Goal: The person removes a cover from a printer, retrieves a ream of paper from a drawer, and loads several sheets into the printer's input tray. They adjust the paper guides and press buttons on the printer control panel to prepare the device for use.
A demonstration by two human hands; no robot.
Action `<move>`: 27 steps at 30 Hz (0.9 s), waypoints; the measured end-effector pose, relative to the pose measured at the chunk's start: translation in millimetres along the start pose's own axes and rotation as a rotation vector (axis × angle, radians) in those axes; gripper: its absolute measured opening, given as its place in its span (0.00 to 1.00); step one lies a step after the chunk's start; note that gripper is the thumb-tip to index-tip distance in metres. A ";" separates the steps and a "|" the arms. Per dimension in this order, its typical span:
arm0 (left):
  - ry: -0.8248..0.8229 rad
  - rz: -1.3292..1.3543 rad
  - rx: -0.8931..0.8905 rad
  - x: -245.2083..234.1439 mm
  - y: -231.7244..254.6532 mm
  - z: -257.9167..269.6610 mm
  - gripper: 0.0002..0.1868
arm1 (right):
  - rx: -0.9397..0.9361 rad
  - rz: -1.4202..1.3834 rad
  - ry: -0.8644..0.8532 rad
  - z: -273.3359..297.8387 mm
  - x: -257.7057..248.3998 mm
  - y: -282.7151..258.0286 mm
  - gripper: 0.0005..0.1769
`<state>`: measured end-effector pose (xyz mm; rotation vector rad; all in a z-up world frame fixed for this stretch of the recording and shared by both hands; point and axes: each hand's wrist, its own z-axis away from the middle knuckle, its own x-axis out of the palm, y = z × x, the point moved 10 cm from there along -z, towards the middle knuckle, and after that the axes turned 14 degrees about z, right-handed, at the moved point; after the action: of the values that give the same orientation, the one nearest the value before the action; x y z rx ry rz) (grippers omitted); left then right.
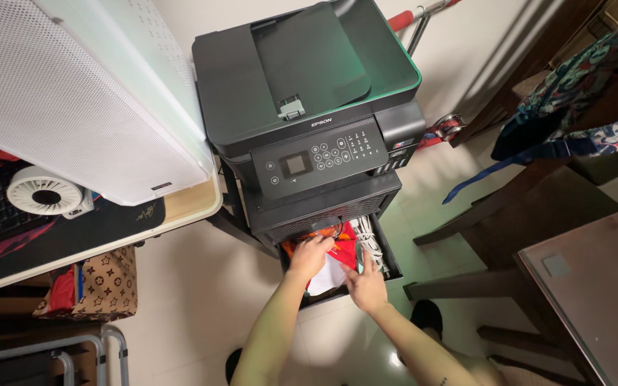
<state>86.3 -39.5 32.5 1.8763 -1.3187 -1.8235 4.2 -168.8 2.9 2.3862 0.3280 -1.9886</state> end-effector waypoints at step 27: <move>-0.099 -0.016 0.139 -9.1 69.8 42.6 0.11 | -0.136 -0.452 -0.121 -27.1 -47.9 52.4 0.14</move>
<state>19.5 -55.6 77.8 1.8914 -1.5037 -1.9000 31.4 -223.2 48.5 2.2429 1.0414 -2.1754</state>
